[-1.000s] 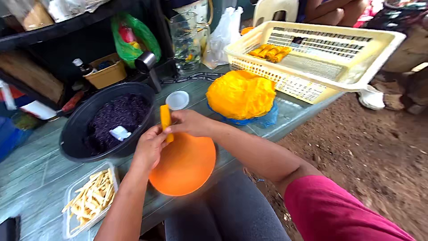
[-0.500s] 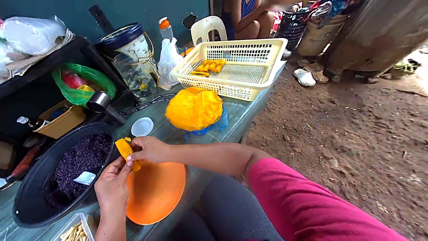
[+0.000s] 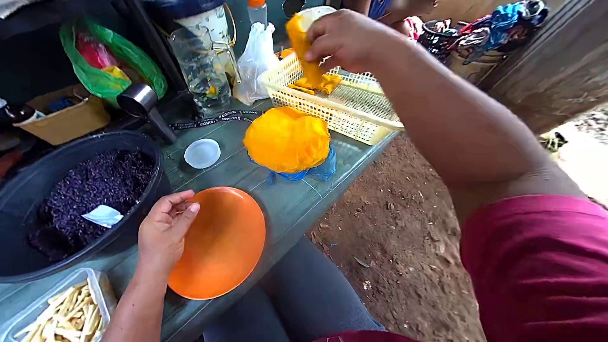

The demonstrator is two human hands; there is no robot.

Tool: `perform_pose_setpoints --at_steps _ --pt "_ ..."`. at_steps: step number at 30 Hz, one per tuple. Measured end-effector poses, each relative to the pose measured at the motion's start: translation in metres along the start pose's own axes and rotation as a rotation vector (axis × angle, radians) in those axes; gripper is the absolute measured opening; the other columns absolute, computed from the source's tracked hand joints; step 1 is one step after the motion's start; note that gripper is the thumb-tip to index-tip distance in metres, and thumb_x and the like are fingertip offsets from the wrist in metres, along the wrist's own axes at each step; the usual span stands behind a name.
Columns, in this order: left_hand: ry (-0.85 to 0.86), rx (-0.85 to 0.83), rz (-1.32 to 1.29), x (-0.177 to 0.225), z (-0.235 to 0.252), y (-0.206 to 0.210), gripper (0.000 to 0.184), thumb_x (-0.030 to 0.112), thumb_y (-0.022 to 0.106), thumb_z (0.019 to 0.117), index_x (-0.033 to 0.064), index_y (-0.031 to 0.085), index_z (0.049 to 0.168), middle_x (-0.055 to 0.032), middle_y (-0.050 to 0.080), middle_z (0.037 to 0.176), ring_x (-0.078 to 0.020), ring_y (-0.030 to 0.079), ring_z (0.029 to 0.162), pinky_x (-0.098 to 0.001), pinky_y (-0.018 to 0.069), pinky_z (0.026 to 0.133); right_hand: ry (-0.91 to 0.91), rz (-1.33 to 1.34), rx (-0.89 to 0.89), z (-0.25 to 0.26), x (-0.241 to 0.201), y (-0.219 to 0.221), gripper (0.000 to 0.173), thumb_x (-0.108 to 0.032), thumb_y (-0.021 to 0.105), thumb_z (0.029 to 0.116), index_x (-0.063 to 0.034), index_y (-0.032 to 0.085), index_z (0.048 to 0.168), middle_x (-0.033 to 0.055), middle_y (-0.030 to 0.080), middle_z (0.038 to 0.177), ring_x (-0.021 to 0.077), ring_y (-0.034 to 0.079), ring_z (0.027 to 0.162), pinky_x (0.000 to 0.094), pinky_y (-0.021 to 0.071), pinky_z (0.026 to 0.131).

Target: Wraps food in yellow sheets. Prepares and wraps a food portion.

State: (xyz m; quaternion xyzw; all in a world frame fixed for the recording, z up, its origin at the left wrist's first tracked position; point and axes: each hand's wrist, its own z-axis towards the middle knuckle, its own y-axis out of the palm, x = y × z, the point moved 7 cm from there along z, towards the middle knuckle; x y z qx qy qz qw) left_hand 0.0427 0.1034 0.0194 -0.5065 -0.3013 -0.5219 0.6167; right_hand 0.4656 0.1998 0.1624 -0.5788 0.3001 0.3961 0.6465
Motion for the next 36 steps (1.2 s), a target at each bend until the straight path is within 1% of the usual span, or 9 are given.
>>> perform_pose_setpoints --at_steps 3,10,15,18,23,25,29,32,36 --pt "0.055 0.012 0.049 0.0 -0.001 -0.002 0.031 0.021 0.072 0.0899 0.005 0.068 0.117 -0.0006 0.063 0.121 -0.0051 0.066 0.1 -0.0226 0.0587 0.085 0.31 -0.219 -0.037 0.016 0.067 -0.035 0.014 -0.015 0.058 0.097 -0.0047 0.063 0.104 0.0035 0.061 0.082 0.0122 0.056 0.065 0.0332 0.0517 0.061" --pt "0.108 0.023 0.119 -0.003 0.001 -0.004 0.028 0.032 0.073 0.0902 0.0105 0.071 0.108 0.0004 0.064 0.12 -0.0064 0.066 0.102 -0.0214 0.0585 0.083 0.661 -0.421 -0.152 0.059 0.189 -0.051 0.018 -0.012 0.064 0.0963 0.0025 0.065 0.106 0.0139 0.063 0.087 0.0217 0.06 0.073 0.0423 0.053 0.068" --pt "0.142 -0.003 0.121 -0.006 0.0 -0.004 0.028 0.035 0.073 0.0917 0.013 0.072 0.108 0.0009 0.064 0.121 -0.0069 0.066 0.103 -0.0216 0.0584 0.083 0.684 -0.485 -0.172 0.062 0.184 -0.028 0.026 -0.012 0.061 0.1006 0.0041 0.062 0.121 0.0226 0.063 0.111 0.0321 0.061 0.097 0.0531 0.0511 0.087" --pt "0.15 -0.002 0.127 -0.003 -0.001 -0.004 0.027 0.035 0.072 0.0917 0.0125 0.072 0.107 0.0006 0.063 0.122 -0.007 0.066 0.104 -0.0216 0.0587 0.084 0.661 -0.521 -0.209 0.065 0.187 -0.02 0.024 -0.015 0.058 0.1033 0.0018 0.062 0.12 0.0211 0.064 0.114 0.0313 0.062 0.099 0.0527 0.0505 0.088" --pt "0.156 0.005 0.113 -0.001 0.0 -0.007 0.024 0.034 0.073 0.0917 0.0146 0.072 0.106 0.0021 0.064 0.122 -0.0079 0.066 0.105 -0.0222 0.059 0.084 0.618 -0.519 -0.208 0.071 0.196 -0.014 0.016 -0.015 0.057 0.1022 -0.0007 0.065 0.105 0.0143 0.066 0.095 0.0219 0.063 0.082 0.0434 0.0527 0.077" --pt "0.151 0.001 0.127 -0.001 0.0 -0.008 0.025 0.035 0.072 0.0918 0.014 0.072 0.106 0.0012 0.064 0.123 -0.0078 0.066 0.105 -0.0223 0.059 0.084 0.594 -0.536 -0.18 0.073 0.196 -0.014 0.019 -0.016 0.058 0.1022 0.0007 0.067 0.103 0.0158 0.067 0.093 0.0242 0.064 0.08 0.046 0.0544 0.075" --pt "0.154 -0.001 0.147 -0.001 0.001 -0.009 0.026 0.036 0.072 0.0918 0.0137 0.072 0.106 0.0014 0.064 0.122 -0.0067 0.066 0.103 -0.0208 0.0581 0.083 0.572 -0.515 -0.174 0.069 0.18 -0.008 0.021 -0.014 0.058 0.1032 0.0015 0.064 0.115 0.0192 0.066 0.105 0.0287 0.065 0.09 0.0508 0.0539 0.082" --pt "0.157 -0.003 0.156 0.0 0.002 -0.009 0.026 0.034 0.072 0.0918 0.0119 0.072 0.105 0.0007 0.064 0.122 -0.0065 0.066 0.103 -0.0198 0.0579 0.083 0.524 -0.499 -0.157 0.066 0.175 -0.006 0.021 -0.016 0.058 0.1039 0.0001 0.064 0.115 0.0184 0.066 0.102 0.0269 0.064 0.086 0.0477 0.0533 0.078" --pt "0.143 0.002 0.171 0.0 0.003 -0.012 0.027 0.031 0.071 0.0914 0.0094 0.072 0.107 -0.0008 0.064 0.121 -0.0047 0.065 0.104 -0.0177 0.0568 0.083 0.532 -0.442 -0.176 0.058 0.163 -0.003 0.028 -0.018 0.056 0.1058 -0.0007 0.061 0.127 0.0209 0.065 0.118 0.0313 0.064 0.102 0.0516 0.0519 0.089"
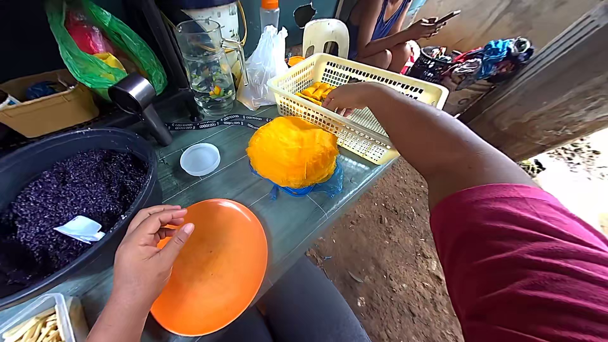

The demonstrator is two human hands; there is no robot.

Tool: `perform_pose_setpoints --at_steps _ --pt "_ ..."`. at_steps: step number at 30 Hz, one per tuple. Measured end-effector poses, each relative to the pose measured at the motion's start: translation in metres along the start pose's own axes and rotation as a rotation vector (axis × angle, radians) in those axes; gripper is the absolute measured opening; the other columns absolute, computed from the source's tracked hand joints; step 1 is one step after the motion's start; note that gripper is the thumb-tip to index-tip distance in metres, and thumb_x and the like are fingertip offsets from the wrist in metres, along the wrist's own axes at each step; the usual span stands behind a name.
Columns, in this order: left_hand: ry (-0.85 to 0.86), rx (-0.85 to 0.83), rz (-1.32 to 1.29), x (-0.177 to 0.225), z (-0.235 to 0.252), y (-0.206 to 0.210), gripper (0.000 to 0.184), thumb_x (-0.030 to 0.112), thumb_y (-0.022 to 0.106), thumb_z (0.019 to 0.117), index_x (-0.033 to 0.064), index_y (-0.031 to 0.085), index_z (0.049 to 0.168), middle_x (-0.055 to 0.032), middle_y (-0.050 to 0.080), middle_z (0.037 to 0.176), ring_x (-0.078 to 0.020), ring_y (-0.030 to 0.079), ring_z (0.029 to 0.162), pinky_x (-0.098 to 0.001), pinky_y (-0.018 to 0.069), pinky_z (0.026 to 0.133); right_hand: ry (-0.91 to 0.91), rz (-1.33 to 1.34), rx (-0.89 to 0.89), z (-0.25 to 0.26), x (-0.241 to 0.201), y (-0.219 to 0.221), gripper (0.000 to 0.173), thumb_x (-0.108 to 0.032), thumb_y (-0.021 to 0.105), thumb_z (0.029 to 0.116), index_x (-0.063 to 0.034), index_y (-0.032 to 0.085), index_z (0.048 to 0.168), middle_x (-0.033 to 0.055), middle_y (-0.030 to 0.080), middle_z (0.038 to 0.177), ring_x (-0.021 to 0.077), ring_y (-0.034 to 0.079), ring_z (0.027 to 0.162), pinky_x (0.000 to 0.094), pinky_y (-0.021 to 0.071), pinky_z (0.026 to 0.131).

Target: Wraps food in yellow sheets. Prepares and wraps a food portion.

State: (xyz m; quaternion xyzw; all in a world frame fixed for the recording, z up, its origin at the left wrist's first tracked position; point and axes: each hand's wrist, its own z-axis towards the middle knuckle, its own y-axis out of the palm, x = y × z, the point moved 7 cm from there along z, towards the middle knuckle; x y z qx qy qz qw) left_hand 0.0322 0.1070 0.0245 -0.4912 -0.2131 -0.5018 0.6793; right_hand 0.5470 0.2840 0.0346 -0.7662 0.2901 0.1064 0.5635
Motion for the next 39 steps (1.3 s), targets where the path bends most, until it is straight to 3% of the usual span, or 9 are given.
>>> perform_pose_setpoints --at_steps 2,7,11,14,18,24,31,36,39 --pt "0.02 0.005 -0.008 0.004 0.002 0.0 0.024 0.026 0.07 0.0909 0.0073 0.071 0.107 -0.0016 0.064 0.12 -0.0036 0.065 0.103 -0.0167 0.0565 0.082 0.013 0.028 -0.009 -0.007 -0.001 -0.008 0.037 -0.021 0.056 0.1063 -0.0006 0.057 0.137 0.0236 0.06 0.132 0.0383 0.06 0.116 0.0587 0.0472 0.097" --pt "0.02 -0.014 -0.016 0.009 0.002 0.005 0.022 0.019 0.07 0.0898 0.0032 0.071 0.105 -0.0034 0.065 0.118 -0.0039 0.065 0.101 -0.0168 0.0567 0.081 0.121 0.044 -0.055 -0.035 0.0 -0.012 0.046 -0.032 0.055 0.1078 0.0006 0.052 0.14 0.0264 0.057 0.133 0.0404 0.058 0.11 0.0578 0.0477 0.093" --pt "0.01 -0.032 0.025 0.01 0.002 0.006 0.023 0.019 0.069 0.0904 0.0027 0.071 0.106 -0.0045 0.065 0.117 -0.0035 0.065 0.099 -0.0157 0.0558 0.079 -0.242 0.02 0.123 -0.064 -0.043 -0.03 0.046 -0.032 0.062 0.1036 -0.0032 0.059 0.139 0.0239 0.061 0.134 0.0414 0.057 0.125 0.0663 0.0422 0.105" --pt "0.017 -0.048 0.061 0.011 0.001 0.008 0.025 0.022 0.07 0.0913 0.0029 0.072 0.106 -0.0054 0.066 0.116 -0.0035 0.065 0.097 -0.0165 0.0557 0.079 -0.609 -0.047 0.262 -0.128 -0.1 -0.016 0.021 -0.017 0.068 0.0983 -0.0017 0.071 0.113 0.0165 0.071 0.105 0.0301 0.067 0.098 0.0549 0.0518 0.091" --pt "0.052 -0.065 0.105 0.014 -0.001 0.007 0.023 0.022 0.069 0.0934 0.0017 0.072 0.105 -0.0068 0.066 0.114 -0.0046 0.065 0.096 -0.0185 0.056 0.08 -0.905 -0.381 0.207 -0.197 -0.134 0.07 0.005 -0.001 0.071 0.0917 0.0002 0.075 0.094 0.0173 0.07 0.097 0.0342 0.068 0.096 0.0549 0.0544 0.089" --pt "0.113 -0.057 0.123 0.02 -0.003 0.004 0.017 0.015 0.07 0.093 0.002 0.073 0.104 -0.0076 0.066 0.113 -0.0071 0.065 0.095 -0.0209 0.0558 0.079 -0.873 -0.503 0.251 -0.198 -0.12 0.113 0.019 -0.011 0.079 0.0886 0.0011 0.074 0.102 0.0208 0.068 0.104 0.0403 0.065 0.109 0.0545 0.0521 0.097" --pt "0.131 -0.077 0.151 0.026 -0.004 0.004 0.016 0.014 0.071 0.0939 0.0032 0.073 0.105 -0.0084 0.065 0.113 -0.0097 0.065 0.094 -0.0242 0.0562 0.079 -0.928 -0.654 0.388 -0.204 -0.121 0.124 0.012 -0.007 0.065 0.0926 0.0033 0.071 0.095 0.0207 0.067 0.097 0.0408 0.067 0.101 0.0541 0.057 0.08" --pt "0.15 -0.105 0.177 0.028 -0.004 0.006 0.017 0.015 0.071 0.0943 0.0038 0.073 0.106 -0.0092 0.065 0.113 -0.012 0.064 0.095 -0.0266 0.0555 0.08 -0.943 -0.541 0.336 -0.207 -0.12 0.112 0.014 -0.004 0.062 0.0962 0.0022 0.075 0.096 0.0202 0.071 0.099 0.0389 0.068 0.103 0.054 0.0546 0.092" --pt "0.151 -0.122 0.177 0.028 -0.004 0.008 0.016 0.015 0.071 0.0943 0.0039 0.073 0.106 -0.0095 0.065 0.113 -0.0125 0.064 0.095 -0.027 0.0549 0.079 -0.697 -0.325 0.316 -0.203 -0.112 0.078 0.021 -0.009 0.06 0.1021 0.0041 0.072 0.112 0.0241 0.069 0.115 0.0401 0.066 0.11 0.058 0.0501 0.101"
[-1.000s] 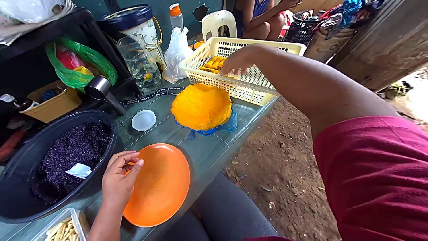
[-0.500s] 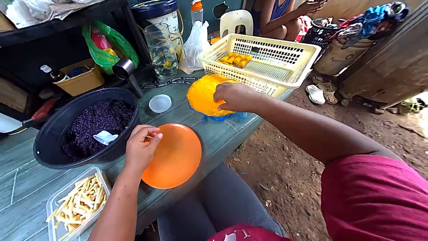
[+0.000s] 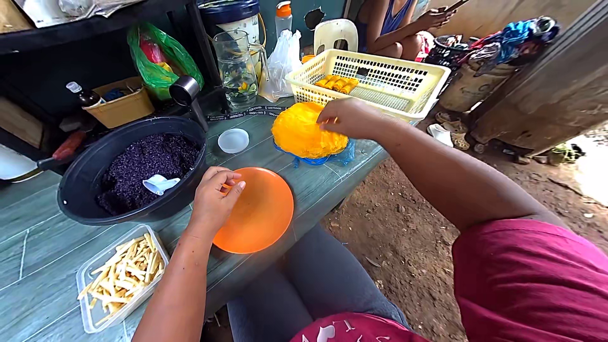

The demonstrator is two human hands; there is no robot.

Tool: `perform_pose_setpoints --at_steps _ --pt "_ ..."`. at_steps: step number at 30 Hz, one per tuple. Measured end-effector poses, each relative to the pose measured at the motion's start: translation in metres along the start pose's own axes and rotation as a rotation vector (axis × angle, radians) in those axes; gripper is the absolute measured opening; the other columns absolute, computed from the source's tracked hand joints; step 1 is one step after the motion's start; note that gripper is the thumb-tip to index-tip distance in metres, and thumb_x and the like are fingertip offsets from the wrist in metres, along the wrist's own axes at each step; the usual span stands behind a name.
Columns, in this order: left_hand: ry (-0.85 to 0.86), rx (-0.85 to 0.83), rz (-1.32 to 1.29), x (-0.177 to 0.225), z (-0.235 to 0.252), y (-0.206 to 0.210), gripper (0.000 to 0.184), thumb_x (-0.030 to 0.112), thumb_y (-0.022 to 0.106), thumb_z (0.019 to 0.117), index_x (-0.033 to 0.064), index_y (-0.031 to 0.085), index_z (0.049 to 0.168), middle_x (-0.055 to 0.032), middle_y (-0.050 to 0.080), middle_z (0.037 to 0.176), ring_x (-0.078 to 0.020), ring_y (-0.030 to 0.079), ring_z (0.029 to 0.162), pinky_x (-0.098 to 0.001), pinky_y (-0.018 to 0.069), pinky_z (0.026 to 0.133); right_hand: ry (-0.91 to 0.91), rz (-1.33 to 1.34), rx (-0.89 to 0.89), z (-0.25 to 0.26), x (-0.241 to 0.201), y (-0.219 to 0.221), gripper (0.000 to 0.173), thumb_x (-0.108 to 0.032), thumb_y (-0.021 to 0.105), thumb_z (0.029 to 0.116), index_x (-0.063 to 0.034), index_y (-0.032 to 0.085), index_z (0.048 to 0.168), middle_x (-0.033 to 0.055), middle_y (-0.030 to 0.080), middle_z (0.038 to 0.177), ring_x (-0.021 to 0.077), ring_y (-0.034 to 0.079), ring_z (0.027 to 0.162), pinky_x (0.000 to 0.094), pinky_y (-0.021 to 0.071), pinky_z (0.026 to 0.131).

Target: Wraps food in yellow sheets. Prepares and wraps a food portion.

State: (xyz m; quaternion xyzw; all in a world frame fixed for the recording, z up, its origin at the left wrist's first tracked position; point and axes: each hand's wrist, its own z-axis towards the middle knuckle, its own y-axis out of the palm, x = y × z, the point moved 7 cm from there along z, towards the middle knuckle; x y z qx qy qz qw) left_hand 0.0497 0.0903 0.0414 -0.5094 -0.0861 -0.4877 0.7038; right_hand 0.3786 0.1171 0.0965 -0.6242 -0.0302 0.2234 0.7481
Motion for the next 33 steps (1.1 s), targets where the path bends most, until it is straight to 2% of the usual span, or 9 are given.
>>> perform_pose_setpoints --at_steps 1,3,5,7,12,18,23,30,33 --pt "-0.005 -0.005 0.001 0.0 0.0 0.0 0.016 0.015 0.071 0.0942 0.0039 0.073 0.106 -0.0096 0.065 0.114 -0.0127 0.064 0.095 -0.0274 0.0547 0.079 0.14 0.066 0.065 -0.001 0.015 -0.015 0.023 -0.009 0.057 0.1036 0.0046 0.071 0.115 0.0246 0.069 0.117 0.0396 0.067 0.109 0.0588 0.0502 0.1" --pt "-0.016 -0.012 0.0 -0.001 0.0 0.0 0.016 0.015 0.072 0.0941 0.0044 0.073 0.106 -0.0092 0.065 0.114 -0.0123 0.064 0.096 -0.027 0.0545 0.079 0.459 0.205 0.176 -0.013 0.052 -0.033 0.024 -0.012 0.053 0.1053 0.0018 0.069 0.116 0.0202 0.07 0.108 0.0315 0.071 0.092 0.0545 0.057 0.087" --pt "-0.011 -0.014 -0.002 -0.001 0.0 0.002 0.017 0.017 0.072 0.0939 0.0051 0.074 0.106 -0.0077 0.064 0.114 -0.0102 0.063 0.096 -0.0243 0.0543 0.079 0.687 0.318 0.158 -0.028 0.078 -0.03 0.022 -0.014 0.054 0.1049 0.0011 0.068 0.114 0.0166 0.07 0.097 0.0242 0.068 0.076 0.0469 0.0582 0.076" --pt "0.004 -0.022 0.009 -0.001 0.001 0.004 0.02 0.02 0.071 0.0939 0.0046 0.074 0.106 -0.0075 0.064 0.114 -0.0088 0.064 0.095 -0.0228 0.0544 0.079 0.793 0.387 0.081 -0.038 0.086 -0.014 0.025 -0.016 0.051 0.1071 0.0016 0.066 0.116 0.0162 0.07 0.097 0.0217 0.068 0.072 0.0423 0.0583 0.072" --pt "0.011 -0.048 0.041 -0.005 0.001 0.007 0.022 0.023 0.068 0.0957 0.0037 0.074 0.106 -0.01 0.066 0.115 -0.0121 0.065 0.096 -0.0268 0.0564 0.08 0.814 0.554 0.109 -0.036 0.094 0.012 0.035 -0.023 0.046 0.1107 0.0016 0.06 0.131 0.0204 0.066 0.116 0.0247 0.069 0.084 0.0433 0.0587 0.079" --pt "0.003 -0.026 0.045 -0.007 0.002 0.004 0.024 0.023 0.068 0.0952 0.0026 0.073 0.106 -0.0095 0.066 0.113 -0.0081 0.065 0.096 -0.0205 0.0551 0.079 0.7 0.462 0.206 -0.02 0.093 -0.003 0.022 -0.011 0.061 0.0999 -0.002 0.069 0.118 0.018 0.07 0.106 0.0282 0.07 0.084 0.0503 0.0586 0.079" --pt "-0.004 -0.033 0.033 -0.007 0.0 0.006 0.022 0.021 0.069 0.0948 0.0021 0.073 0.105 -0.0092 0.065 0.114 -0.0069 0.065 0.094 -0.0188 0.055 0.078 0.713 0.422 0.103 -0.011 0.094 0.008 0.038 -0.013 0.072 0.0946 0.0011 0.063 0.129 0.0225 0.07 0.111 0.035 0.069 0.094 0.056 0.0546 0.087" --pt "-0.009 -0.022 0.0 -0.005 -0.001 0.005 0.02 0.017 0.07 0.0941 0.0014 0.073 0.106 -0.0094 0.065 0.114 -0.0069 0.065 0.096 -0.0195 0.0557 0.08 0.768 0.348 0.126 -0.011 0.088 0.009 0.034 -0.006 0.065 0.0956 0.0038 0.061 0.127 0.0227 0.069 0.109 0.0333 0.07 0.09 0.0532 0.0568 0.085" --pt "-0.019 -0.031 0.003 -0.004 -0.001 0.004 0.018 0.016 0.071 0.0933 0.0022 0.073 0.105 -0.0086 0.064 0.114 -0.0078 0.065 0.095 -0.0209 0.0558 0.079 0.773 0.34 0.13 -0.013 0.084 0.009 0.034 0.001 0.056 0.0967 0.0053 0.058 0.131 0.0253 0.067 0.114 0.0369 0.069 0.098 0.0564 0.0546 0.09"
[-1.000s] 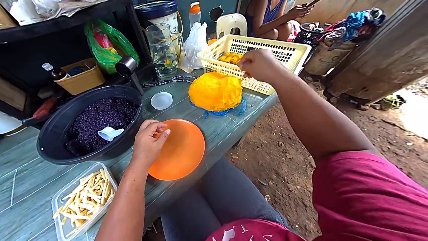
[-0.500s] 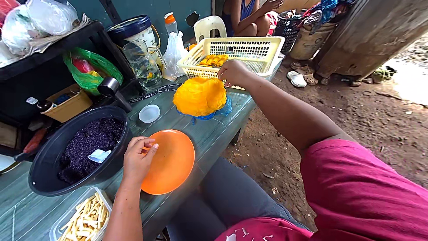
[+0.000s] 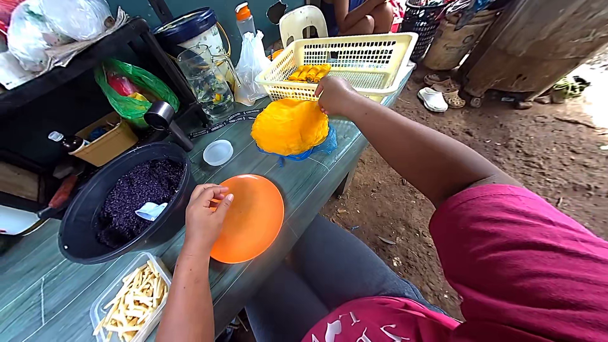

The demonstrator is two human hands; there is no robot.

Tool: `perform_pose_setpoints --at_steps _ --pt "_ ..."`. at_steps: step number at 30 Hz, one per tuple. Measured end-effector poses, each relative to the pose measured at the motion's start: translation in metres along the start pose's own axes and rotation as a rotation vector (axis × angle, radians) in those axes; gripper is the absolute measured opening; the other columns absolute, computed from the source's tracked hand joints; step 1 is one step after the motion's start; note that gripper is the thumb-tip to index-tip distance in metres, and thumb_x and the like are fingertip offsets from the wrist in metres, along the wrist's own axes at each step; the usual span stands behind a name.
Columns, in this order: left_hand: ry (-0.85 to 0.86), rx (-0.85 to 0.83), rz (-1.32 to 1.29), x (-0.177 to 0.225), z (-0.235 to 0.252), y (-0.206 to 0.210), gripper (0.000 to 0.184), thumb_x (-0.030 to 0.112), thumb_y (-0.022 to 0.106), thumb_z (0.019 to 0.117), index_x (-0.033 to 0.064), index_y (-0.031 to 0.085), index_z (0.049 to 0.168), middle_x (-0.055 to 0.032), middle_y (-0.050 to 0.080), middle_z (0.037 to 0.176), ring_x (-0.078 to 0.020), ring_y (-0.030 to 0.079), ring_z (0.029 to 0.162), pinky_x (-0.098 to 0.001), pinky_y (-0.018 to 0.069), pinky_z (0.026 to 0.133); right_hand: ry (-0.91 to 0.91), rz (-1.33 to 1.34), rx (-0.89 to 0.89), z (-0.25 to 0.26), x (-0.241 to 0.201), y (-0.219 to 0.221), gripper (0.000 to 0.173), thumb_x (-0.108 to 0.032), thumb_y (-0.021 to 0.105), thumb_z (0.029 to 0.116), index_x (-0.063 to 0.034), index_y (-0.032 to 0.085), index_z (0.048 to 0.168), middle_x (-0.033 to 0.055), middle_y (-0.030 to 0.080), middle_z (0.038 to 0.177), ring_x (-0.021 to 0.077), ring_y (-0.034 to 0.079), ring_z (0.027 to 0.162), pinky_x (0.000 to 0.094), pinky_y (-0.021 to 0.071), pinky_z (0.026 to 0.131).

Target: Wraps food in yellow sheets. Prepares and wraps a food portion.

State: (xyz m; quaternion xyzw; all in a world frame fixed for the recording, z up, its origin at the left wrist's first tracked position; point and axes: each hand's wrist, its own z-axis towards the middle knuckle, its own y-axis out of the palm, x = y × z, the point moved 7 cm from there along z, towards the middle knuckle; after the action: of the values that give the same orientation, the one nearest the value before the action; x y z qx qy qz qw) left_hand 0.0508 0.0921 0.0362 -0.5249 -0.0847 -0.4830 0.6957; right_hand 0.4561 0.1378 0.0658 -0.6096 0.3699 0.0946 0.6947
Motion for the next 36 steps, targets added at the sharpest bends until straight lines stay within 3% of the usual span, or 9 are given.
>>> perform_pose_setpoints --at_steps 5,11,14,19,22,28,31,33,36 --pt "0.019 0.004 -0.002 0.002 0.001 -0.001 0.019 0.017 0.07 0.0938 0.0027 0.072 0.106 -0.009 0.064 0.114 -0.0087 0.064 0.094 -0.0217 0.0553 0.078 -0.07 0.005 0.096 -0.007 0.0 -0.003 0.033 0.0 0.06 0.093 0.0033 0.065 0.125 0.0272 0.068 0.113 0.0445 0.066 0.108 0.0647 0.05 0.093" --pt "-0.005 -0.022 0.024 0.001 0.001 0.001 0.02 0.018 0.071 0.0942 0.0022 0.073 0.105 -0.0107 0.065 0.114 -0.0131 0.065 0.096 -0.0279 0.0561 0.08 -0.119 -0.045 0.172 -0.011 -0.026 -0.017 0.026 -0.011 0.054 0.0989 0.0011 0.067 0.117 0.0262 0.067 0.118 0.0452 0.062 0.117 0.0672 0.0466 0.094" --pt "-0.02 -0.035 0.029 0.001 0.001 0.002 0.019 0.017 0.072 0.0942 0.0025 0.073 0.106 -0.01 0.065 0.114 -0.0128 0.064 0.095 -0.0279 0.0557 0.08 -0.183 -0.056 0.087 0.004 -0.047 -0.012 0.026 -0.013 0.05 0.1024 0.0036 0.065 0.117 0.0275 0.065 0.116 0.0439 0.064 0.111 0.0648 0.0489 0.091" --pt "-0.044 -0.043 0.027 -0.001 0.001 0.001 0.018 0.015 0.073 0.0939 0.0031 0.073 0.107 -0.0101 0.065 0.115 -0.0134 0.064 0.096 -0.0291 0.0558 0.08 -0.319 -0.148 0.038 0.012 -0.082 -0.011 0.019 -0.011 0.058 0.0974 0.0033 0.068 0.106 0.0258 0.067 0.106 0.0438 0.065 0.105 0.0664 0.0484 0.088" --pt "-0.037 -0.065 0.034 -0.001 0.001 0.003 0.018 0.015 0.073 0.094 0.0036 0.073 0.107 -0.0104 0.064 0.116 -0.0147 0.065 0.097 -0.0304 0.0566 0.081 -0.346 -0.023 -0.005 0.01 -0.093 -0.01 0.016 -0.01 0.058 0.0976 0.0011 0.068 0.103 0.0183 0.066 0.095 0.0317 0.063 0.087 0.0556 0.0501 0.077" --pt "-0.004 -0.086 0.042 0.001 0.0 0.004 0.018 0.018 0.073 0.0942 0.0053 0.074 0.107 -0.0094 0.064 0.114 -0.015 0.065 0.097 -0.031 0.0567 0.08 -0.478 0.375 -0.312 -0.007 -0.112 0.009 0.013 0.0 0.057 0.0945 -0.0061 0.062 0.105 0.0024 0.063 0.088 0.0095 0.06 0.075 0.0283 0.0523 0.069" --pt "-0.005 -0.076 0.04 0.001 0.0 0.002 0.018 0.017 0.073 0.0943 0.0048 0.073 0.108 -0.0095 0.064 0.115 -0.0139 0.064 0.096 -0.0291 0.0564 0.08 -0.437 0.654 -0.369 -0.002 -0.097 0.013 0.014 0.002 0.052 0.0947 -0.0077 0.059 0.102 -0.0014 0.06 0.083 0.0074 0.06 0.072 0.0273 0.0546 0.069" --pt "-0.001 -0.089 0.047 0.003 0.0 0.004 0.018 0.016 0.073 0.0941 0.0046 0.073 0.109 -0.0102 0.064 0.115 -0.0147 0.065 0.096 -0.03 0.0568 0.08 -0.292 0.723 -0.313 0.004 -0.082 0.018 0.013 -0.008 0.053 0.0993 -0.0058 0.059 0.111 0.0018 0.06 0.093 0.0098 0.06 0.079 0.0296 0.0545 0.075" --pt "0.008 -0.111 0.06 0.006 0.0 0.007 0.018 0.016 0.073 0.0948 0.004 0.073 0.109 -0.0106 0.064 0.114 -0.0157 0.065 0.096 -0.0317 0.0571 0.081 -0.12 0.667 -0.243 -0.001 -0.071 0.031 0.042 -0.011 0.071 0.0949 -0.0023 0.053 0.133 0.0105 0.065 0.109 0.014 0.065 0.088 0.031 0.0557 0.079"
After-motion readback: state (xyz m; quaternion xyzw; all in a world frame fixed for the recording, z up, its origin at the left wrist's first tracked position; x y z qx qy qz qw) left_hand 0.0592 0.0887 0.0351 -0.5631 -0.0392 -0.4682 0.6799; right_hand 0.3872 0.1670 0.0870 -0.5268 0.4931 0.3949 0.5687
